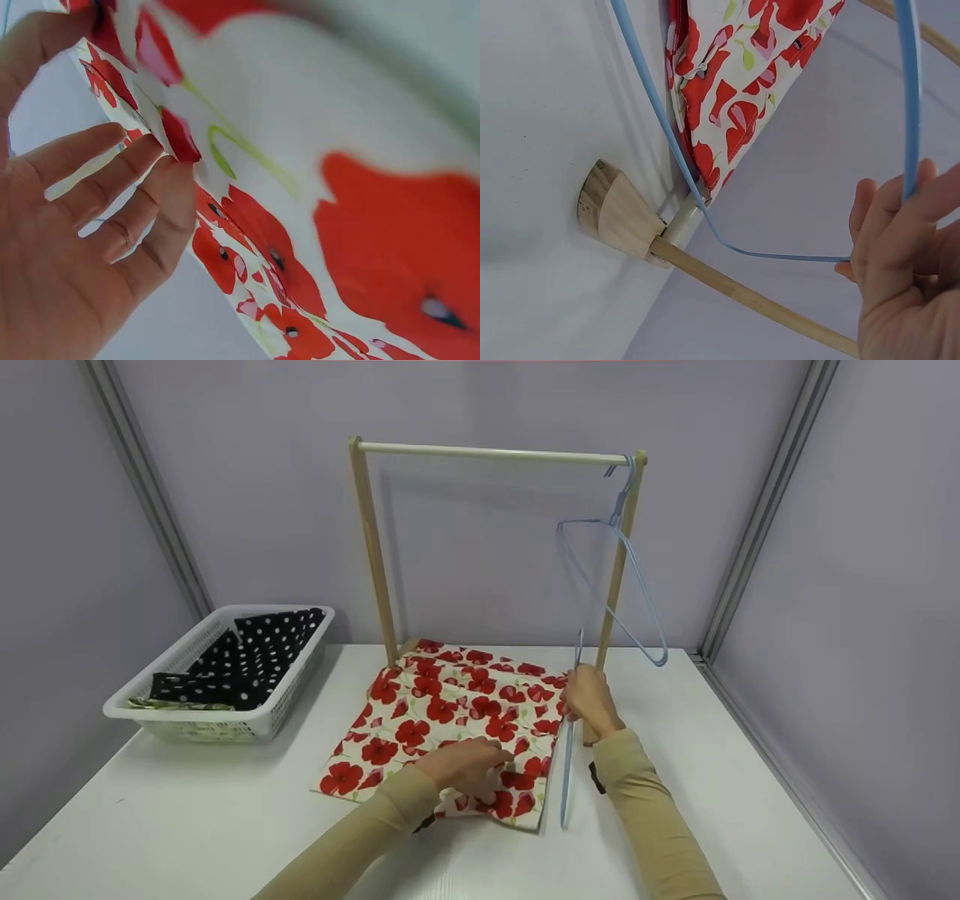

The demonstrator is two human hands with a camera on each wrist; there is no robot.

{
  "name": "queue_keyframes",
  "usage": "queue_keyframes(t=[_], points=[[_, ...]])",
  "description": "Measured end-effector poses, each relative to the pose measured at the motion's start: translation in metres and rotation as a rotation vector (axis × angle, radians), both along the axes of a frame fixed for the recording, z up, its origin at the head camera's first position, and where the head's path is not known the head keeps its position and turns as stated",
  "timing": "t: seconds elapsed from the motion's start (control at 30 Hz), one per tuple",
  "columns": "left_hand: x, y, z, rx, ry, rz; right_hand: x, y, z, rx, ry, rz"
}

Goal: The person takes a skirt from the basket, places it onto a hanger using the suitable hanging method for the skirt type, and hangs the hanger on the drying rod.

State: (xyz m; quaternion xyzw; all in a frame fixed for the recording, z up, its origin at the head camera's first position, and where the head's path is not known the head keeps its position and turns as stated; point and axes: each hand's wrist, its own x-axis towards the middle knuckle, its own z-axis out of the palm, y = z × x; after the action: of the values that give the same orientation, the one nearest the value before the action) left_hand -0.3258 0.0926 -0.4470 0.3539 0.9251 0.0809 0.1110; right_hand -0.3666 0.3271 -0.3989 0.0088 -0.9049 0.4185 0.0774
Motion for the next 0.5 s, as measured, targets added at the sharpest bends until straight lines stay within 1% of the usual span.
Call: queue_keyframes(t=[0.13, 0.23, 0.4, 0.47, 0.5], points=[[-0.006, 0.005, 0.001, 0.032, 0.008, 0.023, 0.0, -0.001, 0.001, -0.005, 0.0, -0.005], [-0.009, 0.008, 0.002, 0.04, 0.035, 0.041, -0.001, -0.002, 0.001, 0.0, 0.002, -0.004], [-0.013, 0.013, -0.002, -0.002, 0.129, 0.057, -0.002, 0.0, 0.0, -0.016, -0.015, -0.019], [-0.016, 0.016, -0.006, -0.006, 0.173, 0.078, -0.001, 0.002, -0.002, -0.024, -0.023, -0.031], [-0.019, 0.016, -0.007, 0.013, 0.176, 0.101, -0.001, 0.002, -0.003, -0.026, -0.024, -0.038]])
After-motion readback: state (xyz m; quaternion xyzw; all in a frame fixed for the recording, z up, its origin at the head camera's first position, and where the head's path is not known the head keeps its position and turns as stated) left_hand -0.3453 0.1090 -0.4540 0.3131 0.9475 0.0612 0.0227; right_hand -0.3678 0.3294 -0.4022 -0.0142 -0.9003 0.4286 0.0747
